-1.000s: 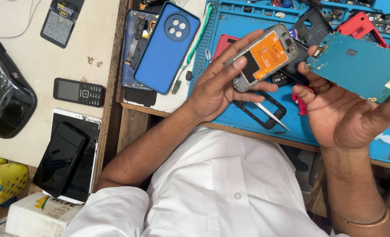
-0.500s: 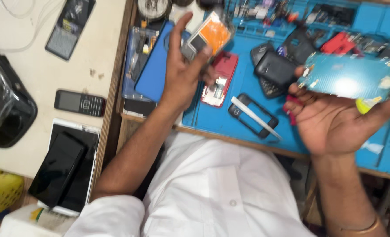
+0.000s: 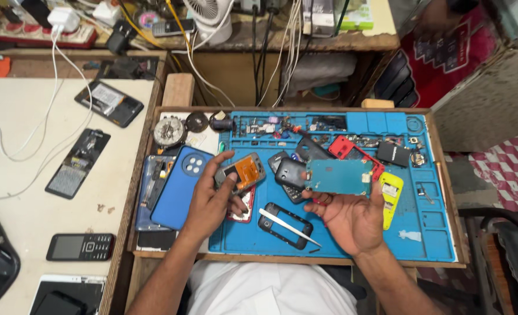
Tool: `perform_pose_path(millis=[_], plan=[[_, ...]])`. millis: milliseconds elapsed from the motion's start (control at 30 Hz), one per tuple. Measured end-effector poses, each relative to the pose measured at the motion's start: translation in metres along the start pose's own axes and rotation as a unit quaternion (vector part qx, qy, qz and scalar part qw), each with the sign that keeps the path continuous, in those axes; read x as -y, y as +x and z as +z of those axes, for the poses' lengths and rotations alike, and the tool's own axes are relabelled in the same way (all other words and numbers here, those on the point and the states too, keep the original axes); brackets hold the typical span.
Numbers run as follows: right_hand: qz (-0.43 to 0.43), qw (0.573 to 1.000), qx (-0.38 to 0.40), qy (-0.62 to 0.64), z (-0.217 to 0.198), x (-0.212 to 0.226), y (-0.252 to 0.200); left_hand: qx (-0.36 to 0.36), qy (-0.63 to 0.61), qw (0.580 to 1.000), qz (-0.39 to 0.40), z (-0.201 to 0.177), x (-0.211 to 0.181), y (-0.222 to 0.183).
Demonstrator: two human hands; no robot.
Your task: The person disassembles a mobile phone using tweezers and a screwdriver. They remove the back cover, disconnect ribbon cables, and unscrew the motherboard. The person then handles the motherboard and other internal components, placing them on the workbench.
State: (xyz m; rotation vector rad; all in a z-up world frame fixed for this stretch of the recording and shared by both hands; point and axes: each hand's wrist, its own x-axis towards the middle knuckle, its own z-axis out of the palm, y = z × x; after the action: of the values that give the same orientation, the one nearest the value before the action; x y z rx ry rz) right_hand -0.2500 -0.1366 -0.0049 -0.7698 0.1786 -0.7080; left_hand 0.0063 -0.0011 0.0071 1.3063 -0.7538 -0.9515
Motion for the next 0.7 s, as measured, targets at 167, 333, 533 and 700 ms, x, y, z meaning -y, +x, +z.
perform_pose_path(millis=[167, 333, 533, 700], plan=[[-0.005, 0.998, -0.050, -0.026, -0.005, 0.003, 0.004, -0.008, -0.152, 0.987, -0.040, 0.008, 0.011, 0.003], [-0.033, 0.993, -0.089, -0.077, -0.008, 0.012, 0.002, 0.045, -0.239, 0.968, -0.065, 0.038, 0.016, -0.007], [-0.036, 0.995, -0.088, -0.033, -0.005, 0.009, -0.001, 0.149, 0.104, 0.974, -0.135, 0.051, -0.017, -0.031], [-0.029, 0.997, -0.076, -0.020, -0.018, 0.009, -0.010, 0.054, 0.411, 0.873, 0.258, 0.034, -0.024, -0.039]])
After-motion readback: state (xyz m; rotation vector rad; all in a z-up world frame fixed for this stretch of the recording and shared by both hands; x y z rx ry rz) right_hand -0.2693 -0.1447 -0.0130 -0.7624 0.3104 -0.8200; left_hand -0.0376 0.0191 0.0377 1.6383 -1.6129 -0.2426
